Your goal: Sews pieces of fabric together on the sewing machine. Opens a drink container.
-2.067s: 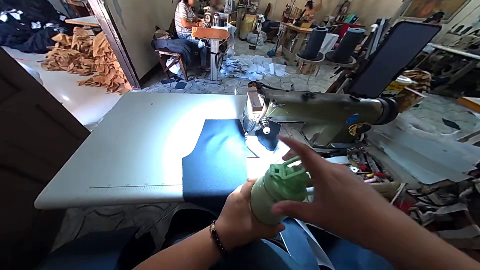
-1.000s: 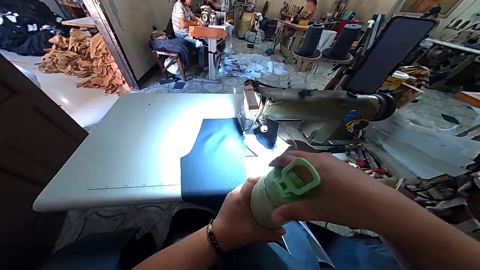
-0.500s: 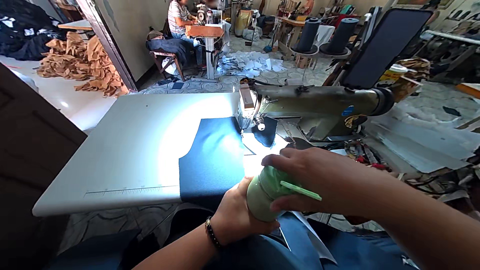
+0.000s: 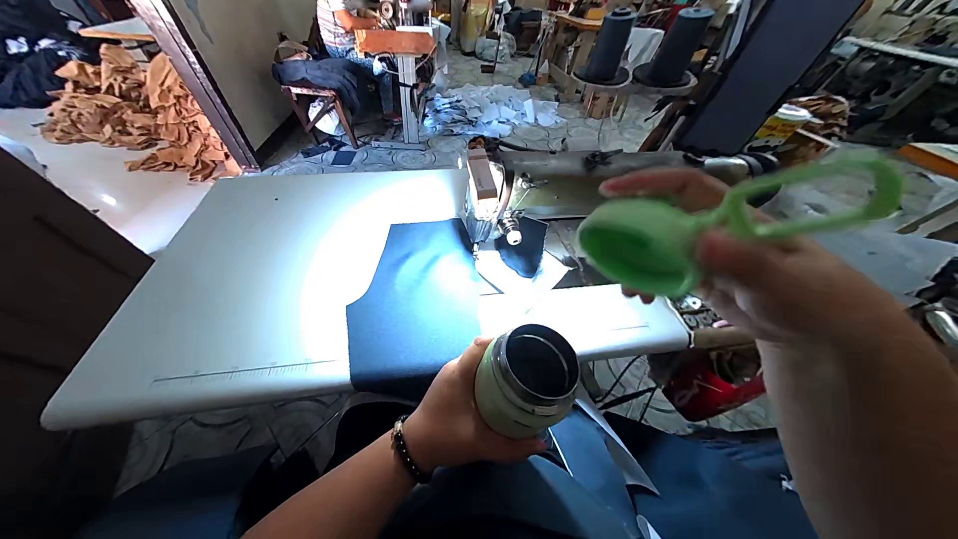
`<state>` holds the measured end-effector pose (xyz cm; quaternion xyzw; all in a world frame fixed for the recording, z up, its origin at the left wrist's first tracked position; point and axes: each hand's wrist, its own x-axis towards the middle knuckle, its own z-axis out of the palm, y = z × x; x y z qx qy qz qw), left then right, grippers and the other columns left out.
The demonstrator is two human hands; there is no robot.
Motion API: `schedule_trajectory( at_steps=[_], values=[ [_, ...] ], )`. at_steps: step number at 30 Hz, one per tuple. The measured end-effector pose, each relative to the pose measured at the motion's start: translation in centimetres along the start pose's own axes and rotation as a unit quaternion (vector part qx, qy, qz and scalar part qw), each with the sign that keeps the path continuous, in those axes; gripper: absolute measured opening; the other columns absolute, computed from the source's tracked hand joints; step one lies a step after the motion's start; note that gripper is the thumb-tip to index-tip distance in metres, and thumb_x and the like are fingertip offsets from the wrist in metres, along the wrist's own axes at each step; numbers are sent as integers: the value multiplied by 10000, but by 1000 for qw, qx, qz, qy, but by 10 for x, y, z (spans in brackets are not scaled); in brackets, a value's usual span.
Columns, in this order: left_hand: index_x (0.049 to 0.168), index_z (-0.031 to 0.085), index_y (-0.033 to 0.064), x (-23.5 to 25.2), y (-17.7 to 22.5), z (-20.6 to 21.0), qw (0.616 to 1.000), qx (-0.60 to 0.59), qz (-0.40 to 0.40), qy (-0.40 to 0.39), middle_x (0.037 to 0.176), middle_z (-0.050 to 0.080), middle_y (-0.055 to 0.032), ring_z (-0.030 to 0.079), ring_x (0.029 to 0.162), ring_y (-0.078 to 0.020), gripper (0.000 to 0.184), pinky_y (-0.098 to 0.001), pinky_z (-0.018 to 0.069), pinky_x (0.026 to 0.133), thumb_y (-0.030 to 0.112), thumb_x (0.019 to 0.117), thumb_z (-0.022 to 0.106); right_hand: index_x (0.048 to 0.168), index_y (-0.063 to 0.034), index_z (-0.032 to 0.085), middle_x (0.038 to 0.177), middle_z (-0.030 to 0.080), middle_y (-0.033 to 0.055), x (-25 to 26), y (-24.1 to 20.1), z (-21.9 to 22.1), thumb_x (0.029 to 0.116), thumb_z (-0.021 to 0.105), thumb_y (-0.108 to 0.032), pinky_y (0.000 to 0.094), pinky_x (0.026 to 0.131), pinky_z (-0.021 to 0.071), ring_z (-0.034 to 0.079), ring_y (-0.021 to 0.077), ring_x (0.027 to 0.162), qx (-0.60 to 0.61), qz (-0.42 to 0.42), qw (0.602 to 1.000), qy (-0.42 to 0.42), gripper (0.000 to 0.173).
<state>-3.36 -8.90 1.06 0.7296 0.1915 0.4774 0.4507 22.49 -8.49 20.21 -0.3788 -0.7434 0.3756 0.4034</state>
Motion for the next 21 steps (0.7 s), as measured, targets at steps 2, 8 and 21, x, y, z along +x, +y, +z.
schedule_trajectory(
  at_steps=[2, 8, 21],
  values=[
    [1331, 510, -62, 0, 8, -1, 1000, 7, 22, 1, 1226, 694, -74, 642, 1185, -46, 918, -226, 522, 1055, 287, 615, 968, 1278, -229, 620, 1007, 723, -8, -2, 27, 0, 939, 531, -704, 213, 589, 591, 696, 89, 724, 151, 58, 981, 108, 590],
    [1377, 498, -15, 1, 38, -11, 997, 24, 74, -29, 1272, 671, -51, 626, 1209, -49, 923, -237, 529, 1059, 366, 669, 953, 1231, -211, 562, 860, 708, -23, -21, 139, 19, 1035, 271, -682, 230, 551, 547, 646, 73, 629, 190, 239, 882, 360, 587],
    [1319, 564, 121, 33, 93, -18, 961, 111, 249, -46, 1217, 711, -97, 679, 1165, -251, 363, -395, 570, 1014, 289, 1005, 637, 1379, -164, 438, 952, 680, -1, -42, 231, 37, 1092, 412, -410, 265, 665, 600, 688, 103, 725, 185, 131, 866, 447, 379]
  ],
)
